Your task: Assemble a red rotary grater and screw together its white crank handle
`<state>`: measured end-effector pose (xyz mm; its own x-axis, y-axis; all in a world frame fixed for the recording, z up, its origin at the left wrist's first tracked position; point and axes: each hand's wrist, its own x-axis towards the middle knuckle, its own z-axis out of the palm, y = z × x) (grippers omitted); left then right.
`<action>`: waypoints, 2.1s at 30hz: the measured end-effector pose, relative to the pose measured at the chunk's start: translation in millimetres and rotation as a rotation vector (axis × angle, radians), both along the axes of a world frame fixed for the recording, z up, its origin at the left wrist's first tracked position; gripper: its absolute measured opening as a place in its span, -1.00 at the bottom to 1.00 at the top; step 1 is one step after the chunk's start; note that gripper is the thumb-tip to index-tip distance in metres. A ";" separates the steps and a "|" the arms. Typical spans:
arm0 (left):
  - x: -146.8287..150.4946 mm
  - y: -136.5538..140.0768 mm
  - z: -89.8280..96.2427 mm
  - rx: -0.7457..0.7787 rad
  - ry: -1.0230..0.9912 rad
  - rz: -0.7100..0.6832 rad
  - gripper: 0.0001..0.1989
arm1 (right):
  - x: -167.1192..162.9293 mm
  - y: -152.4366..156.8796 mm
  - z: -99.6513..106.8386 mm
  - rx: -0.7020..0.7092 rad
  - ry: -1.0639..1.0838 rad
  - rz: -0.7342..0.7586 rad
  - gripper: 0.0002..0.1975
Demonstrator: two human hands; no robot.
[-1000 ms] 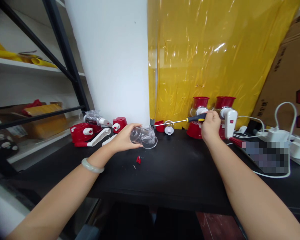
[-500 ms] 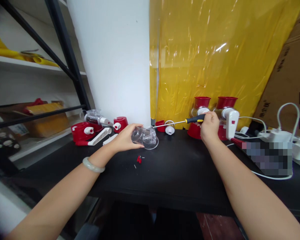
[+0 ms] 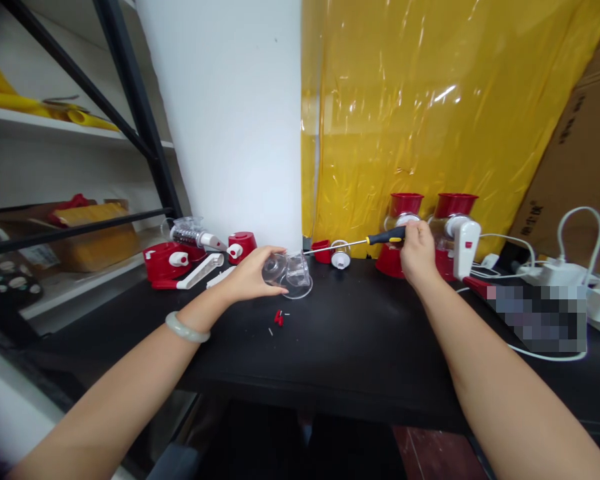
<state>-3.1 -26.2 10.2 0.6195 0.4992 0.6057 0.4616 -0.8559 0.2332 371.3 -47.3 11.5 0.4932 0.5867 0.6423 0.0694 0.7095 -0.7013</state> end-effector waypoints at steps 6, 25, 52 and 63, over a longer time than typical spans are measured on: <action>-4.7 5.1 0.6 -0.025 -0.021 0.006 -0.19 | -5.8 -9.3 8.9 -0.181 0.133 0.302 -0.84; -6.8 4.4 4.8 -0.023 0.008 -0.042 -0.18 | 0.5 -20.1 12.2 -0.225 -0.165 0.022 -0.72; -8.3 7.0 4.6 -0.014 0.018 -0.014 -0.18 | -0.6 -22.3 11.3 -0.260 -0.138 0.196 -0.61; -11.1 9.8 4.9 0.002 0.009 0.003 -0.18 | 1.6 -21.1 10.0 -0.371 -0.134 0.254 -0.67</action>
<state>-14.2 -16.4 15.1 0.6230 0.4999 0.6016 0.4665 -0.8549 0.2271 372.8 -68.5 21.5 0.2318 0.8801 0.4143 0.0331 0.4185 -0.9076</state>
